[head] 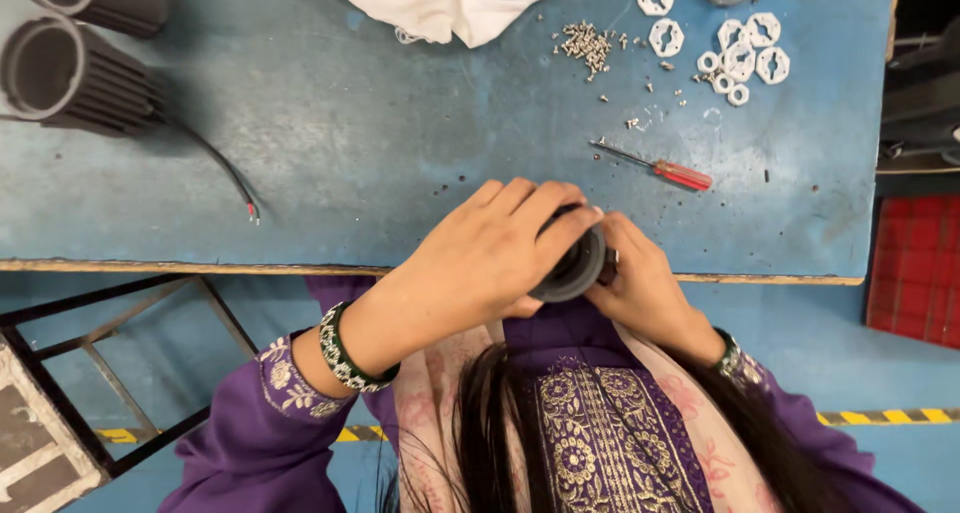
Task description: The person assembles an LED light fixture, applying thermal paste to the housing with a small stick and then pressing the LED board and a plastic component into place by hand while occasionally using a handheld power tool to secure parts.
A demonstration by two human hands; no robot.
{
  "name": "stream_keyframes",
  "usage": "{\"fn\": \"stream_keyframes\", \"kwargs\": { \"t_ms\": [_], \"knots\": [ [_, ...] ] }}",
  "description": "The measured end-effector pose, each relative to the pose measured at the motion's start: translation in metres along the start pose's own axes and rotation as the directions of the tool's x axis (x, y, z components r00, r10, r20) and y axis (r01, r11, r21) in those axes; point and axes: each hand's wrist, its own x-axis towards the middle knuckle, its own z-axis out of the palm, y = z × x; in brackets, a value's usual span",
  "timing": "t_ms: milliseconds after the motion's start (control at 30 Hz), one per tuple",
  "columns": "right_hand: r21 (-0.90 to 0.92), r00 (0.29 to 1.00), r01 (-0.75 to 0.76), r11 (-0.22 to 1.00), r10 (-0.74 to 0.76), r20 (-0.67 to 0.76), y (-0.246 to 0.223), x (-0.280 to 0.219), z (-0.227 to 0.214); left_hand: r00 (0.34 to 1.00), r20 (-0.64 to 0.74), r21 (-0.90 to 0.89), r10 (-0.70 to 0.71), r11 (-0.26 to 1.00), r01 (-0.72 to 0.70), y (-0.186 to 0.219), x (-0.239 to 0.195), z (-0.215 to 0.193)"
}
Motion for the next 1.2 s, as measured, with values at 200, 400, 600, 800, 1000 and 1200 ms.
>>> {"fn": "stream_keyframes", "kwargs": {
  "t_ms": [200,400,600,800,1000,1200],
  "knots": [
    [-0.016,0.996,-0.068,0.998,0.069,0.06,-0.015,-0.021,-0.008,0.999,0.031,-0.085,-0.013,0.996,0.015,-0.013,0.004,0.018],
    [-0.153,1.0,0.012,0.988,-0.011,0.007,-0.021,-0.011,-0.035,0.996,0.064,-0.034,0.06,0.998,-0.058,-0.015,0.013,0.02],
    [-0.017,0.968,0.165,0.986,-0.165,-0.188,-0.016,0.016,-0.012,0.996,-0.077,0.064,0.051,0.997,-0.046,-0.014,0.022,0.027],
    [0.027,0.936,0.276,0.961,-0.263,-0.234,-0.001,0.016,0.003,0.981,0.014,-0.4,-0.195,0.898,0.184,-0.021,0.001,-0.014],
    [0.018,0.888,0.362,0.932,-0.339,-0.311,0.01,0.019,0.013,0.975,-0.072,0.165,-0.209,0.962,0.218,-0.005,0.011,0.021],
    [0.042,0.877,0.377,0.925,-0.342,-0.337,0.014,0.02,0.016,0.963,-0.079,0.43,-0.257,0.863,0.266,-0.001,0.026,0.043]
  ]
}}
